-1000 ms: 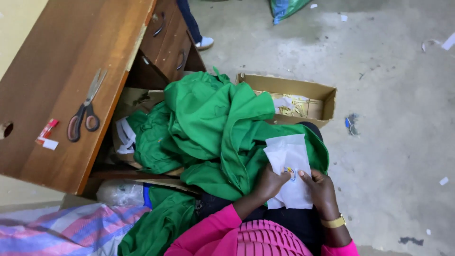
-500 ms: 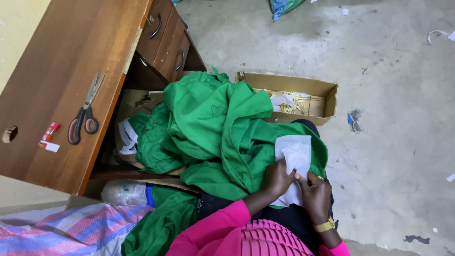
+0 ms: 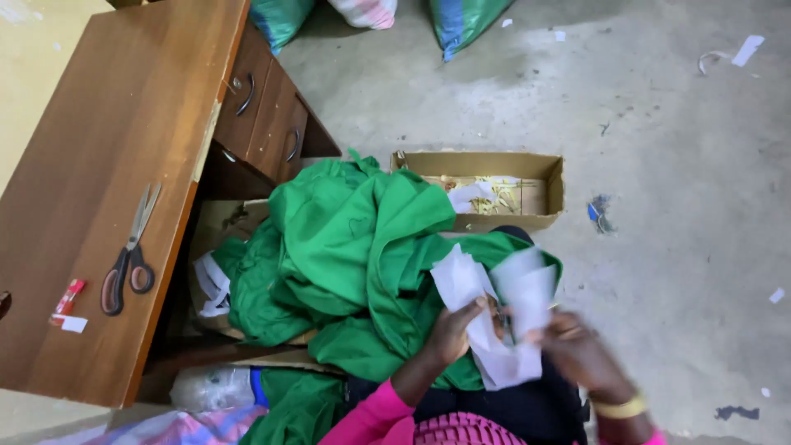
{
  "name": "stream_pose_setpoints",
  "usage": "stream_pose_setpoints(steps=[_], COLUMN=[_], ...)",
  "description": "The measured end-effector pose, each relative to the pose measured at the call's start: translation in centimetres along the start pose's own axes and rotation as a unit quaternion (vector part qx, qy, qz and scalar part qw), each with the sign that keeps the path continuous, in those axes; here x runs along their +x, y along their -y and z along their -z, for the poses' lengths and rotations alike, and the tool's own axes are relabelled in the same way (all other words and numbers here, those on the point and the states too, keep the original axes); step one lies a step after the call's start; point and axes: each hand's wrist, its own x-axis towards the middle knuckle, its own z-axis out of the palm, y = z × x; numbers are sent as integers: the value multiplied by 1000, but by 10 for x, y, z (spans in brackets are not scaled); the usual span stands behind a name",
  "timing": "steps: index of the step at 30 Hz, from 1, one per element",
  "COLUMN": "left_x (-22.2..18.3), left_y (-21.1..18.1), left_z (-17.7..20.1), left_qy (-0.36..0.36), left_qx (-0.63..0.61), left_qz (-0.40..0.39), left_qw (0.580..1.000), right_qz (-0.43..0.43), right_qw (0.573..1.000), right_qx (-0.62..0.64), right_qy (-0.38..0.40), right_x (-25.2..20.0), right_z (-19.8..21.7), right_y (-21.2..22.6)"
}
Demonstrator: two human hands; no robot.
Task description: Trimming loose threads and excess fabric from embroidered logos on green garments using scissors.
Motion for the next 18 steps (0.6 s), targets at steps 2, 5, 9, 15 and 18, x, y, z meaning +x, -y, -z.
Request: stream_pose_setpoints(steps=[2, 5, 9, 15, 18], left_x=[3, 8, 21, 68, 86], left_y=[20, 10, -23, 14, 33], left_z=[25, 23, 15, 93, 112], left_qy=[-37, -73, -98, -139, -254], left_qx=[143, 195, 285, 162, -2], left_qz=[-101, -135, -154, -49, 14], left_qw=[984, 969, 941, 976, 967], right_qz=[-73, -63, -134, -136, -153], right_qw=[993, 981, 946, 981, 960], right_qx=[-92, -180, -296, -56, 65], right_qy=[23, 34, -9, -126, -227], right_x=[6, 17, 38, 136, 247], right_z=[-21, -57, -12, 140, 220], right_y=[-40, -8, -7, -2, -80])
